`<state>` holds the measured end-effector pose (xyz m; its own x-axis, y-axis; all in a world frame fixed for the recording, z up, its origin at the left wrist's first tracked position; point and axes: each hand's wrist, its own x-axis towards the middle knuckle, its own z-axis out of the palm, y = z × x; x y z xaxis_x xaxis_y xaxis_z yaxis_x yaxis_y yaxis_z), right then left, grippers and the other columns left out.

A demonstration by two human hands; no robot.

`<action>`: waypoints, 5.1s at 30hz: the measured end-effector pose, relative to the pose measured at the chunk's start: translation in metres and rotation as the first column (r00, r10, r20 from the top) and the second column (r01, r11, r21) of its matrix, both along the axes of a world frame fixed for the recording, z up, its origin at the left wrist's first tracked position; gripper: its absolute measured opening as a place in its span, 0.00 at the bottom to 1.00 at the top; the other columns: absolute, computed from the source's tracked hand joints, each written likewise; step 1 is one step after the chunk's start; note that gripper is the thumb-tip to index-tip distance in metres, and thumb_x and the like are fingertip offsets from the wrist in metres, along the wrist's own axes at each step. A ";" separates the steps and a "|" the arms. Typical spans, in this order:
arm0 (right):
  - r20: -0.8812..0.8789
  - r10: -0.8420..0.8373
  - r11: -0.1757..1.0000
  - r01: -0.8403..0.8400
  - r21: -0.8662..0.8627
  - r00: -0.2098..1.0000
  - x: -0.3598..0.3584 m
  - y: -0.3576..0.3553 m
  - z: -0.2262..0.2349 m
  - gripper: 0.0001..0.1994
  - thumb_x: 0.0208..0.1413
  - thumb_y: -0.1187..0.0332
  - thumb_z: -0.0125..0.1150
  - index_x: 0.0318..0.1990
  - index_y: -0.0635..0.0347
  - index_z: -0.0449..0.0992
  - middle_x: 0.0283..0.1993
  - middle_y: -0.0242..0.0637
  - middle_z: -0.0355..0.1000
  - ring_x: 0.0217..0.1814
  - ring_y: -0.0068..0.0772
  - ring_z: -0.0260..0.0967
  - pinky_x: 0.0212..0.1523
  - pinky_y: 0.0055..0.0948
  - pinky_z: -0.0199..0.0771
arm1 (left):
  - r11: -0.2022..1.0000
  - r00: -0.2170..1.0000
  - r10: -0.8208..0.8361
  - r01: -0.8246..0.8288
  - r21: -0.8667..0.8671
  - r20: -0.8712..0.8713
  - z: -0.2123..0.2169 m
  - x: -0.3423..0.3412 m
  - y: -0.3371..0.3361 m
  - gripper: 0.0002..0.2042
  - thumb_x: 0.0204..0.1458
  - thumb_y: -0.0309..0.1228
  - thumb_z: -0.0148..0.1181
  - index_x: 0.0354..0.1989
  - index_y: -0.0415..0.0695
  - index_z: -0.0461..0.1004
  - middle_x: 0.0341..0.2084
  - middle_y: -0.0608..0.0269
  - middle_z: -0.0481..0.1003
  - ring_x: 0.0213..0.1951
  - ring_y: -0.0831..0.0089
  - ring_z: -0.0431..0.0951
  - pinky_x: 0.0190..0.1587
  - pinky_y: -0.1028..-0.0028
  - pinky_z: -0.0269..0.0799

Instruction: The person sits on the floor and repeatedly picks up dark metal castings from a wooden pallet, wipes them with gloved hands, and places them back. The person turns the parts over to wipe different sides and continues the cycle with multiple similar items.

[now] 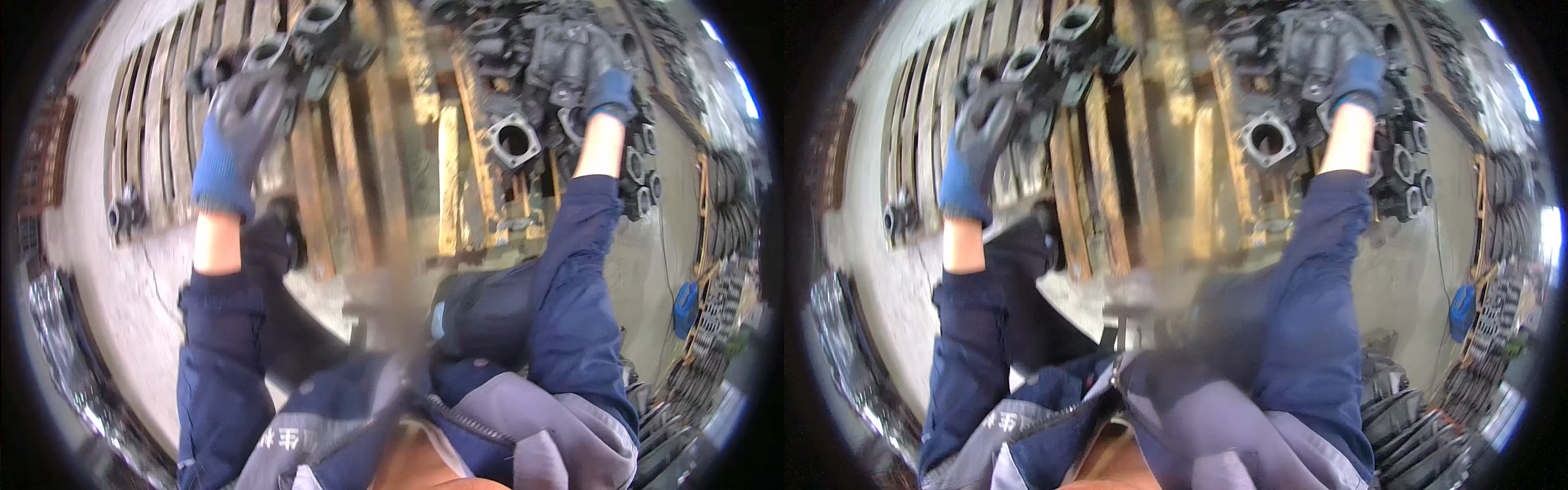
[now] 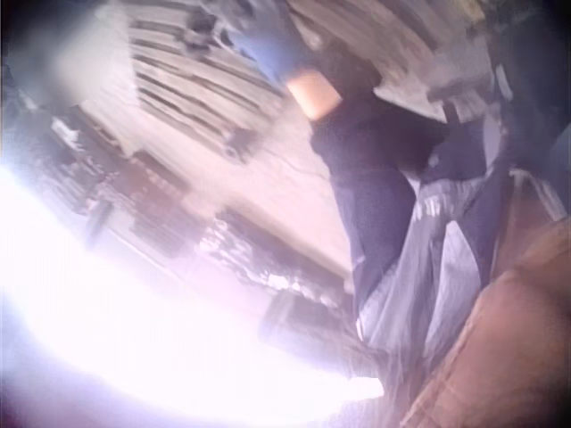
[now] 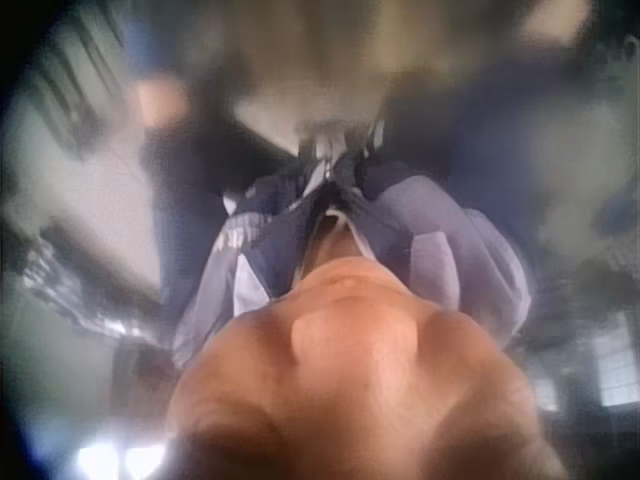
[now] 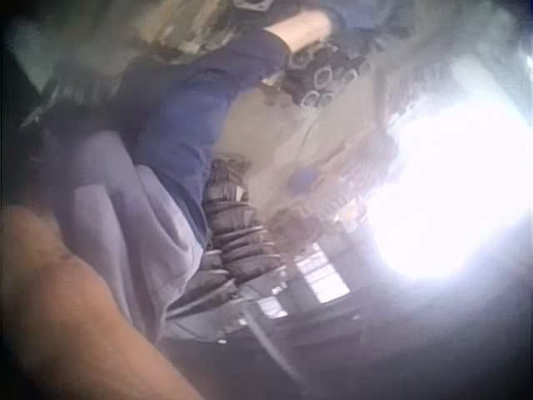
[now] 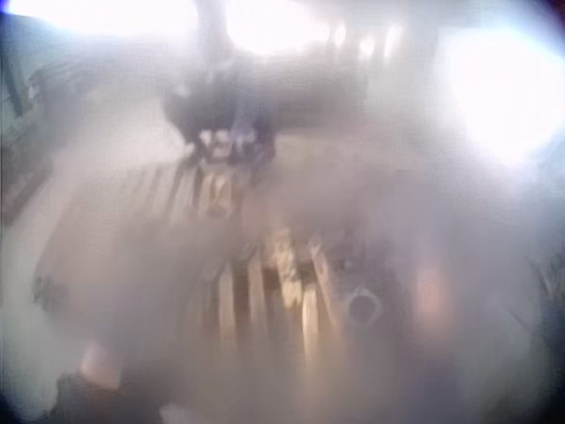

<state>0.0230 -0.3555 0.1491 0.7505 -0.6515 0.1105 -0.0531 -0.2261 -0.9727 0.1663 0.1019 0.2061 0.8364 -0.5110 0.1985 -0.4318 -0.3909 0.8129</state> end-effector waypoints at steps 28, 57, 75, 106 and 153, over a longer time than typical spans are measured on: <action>-0.911 0.302 -0.260 -0.895 -0.362 0.281 -0.064 0.339 -0.076 0.11 0.59 0.65 0.52 0.46 0.45 0.80 0.33 0.33 0.77 0.39 0.41 0.77 0.45 0.48 0.70 | 0.895 0.950 0.313 -0.294 0.336 -0.002 -0.124 -0.029 0.045 0.12 0.53 0.36 0.58 0.46 0.54 0.81 0.42 0.50 0.80 0.43 0.52 0.81 0.50 0.62 0.76; -0.855 0.077 0.972 -0.231 -0.051 0.514 -0.125 0.261 -0.223 0.17 0.59 0.61 0.57 0.53 0.54 0.77 0.45 0.51 0.76 0.51 0.52 0.75 0.53 0.42 0.76 | 0.332 0.907 0.154 0.327 0.885 -0.393 -0.212 -0.039 0.017 0.19 0.57 0.41 0.53 0.49 0.43 0.80 0.50 0.44 0.76 0.54 0.53 0.77 0.55 0.57 0.73; -0.796 0.240 0.871 -0.486 -0.076 0.556 -0.100 0.287 -0.240 0.23 0.49 0.62 0.65 0.55 0.50 0.74 0.49 0.47 0.76 0.53 0.50 0.75 0.52 0.43 0.76 | 0.826 0.645 0.355 0.122 0.550 -0.677 -0.283 -0.096 0.055 0.23 0.63 0.53 0.44 0.43 0.49 0.80 0.36 0.67 0.82 0.32 0.71 0.77 0.38 0.69 0.71; 0.017 0.043 0.771 -0.022 -0.637 0.999 -0.072 0.244 0.093 0.07 0.58 0.71 0.57 0.32 0.66 0.73 0.26 0.44 0.69 0.24 0.39 0.62 0.28 0.34 0.66 | 0.976 0.968 -0.195 0.208 0.065 -0.160 0.006 -0.064 -0.021 0.31 0.66 0.56 0.33 0.42 0.41 0.78 0.37 0.42 0.78 0.44 0.41 0.75 0.46 0.55 0.71; -0.333 0.001 0.999 0.015 0.045 0.943 -0.048 0.210 0.026 0.17 0.60 0.59 0.58 0.39 0.69 0.79 0.30 0.41 0.77 0.28 0.33 0.71 0.30 0.35 0.70 | 0.899 0.803 -0.378 0.437 0.024 -0.461 -0.045 -0.051 -0.008 0.25 0.47 0.31 0.59 0.57 0.50 0.66 0.35 0.52 0.76 0.39 0.59 0.76 0.40 0.66 0.70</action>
<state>-0.0246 -0.1457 0.1749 0.7347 -0.6555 -0.1748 -0.3769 -0.1801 -0.9086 0.1157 0.0936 0.1612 0.5287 -0.8194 -0.2214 -0.1880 -0.3675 0.9108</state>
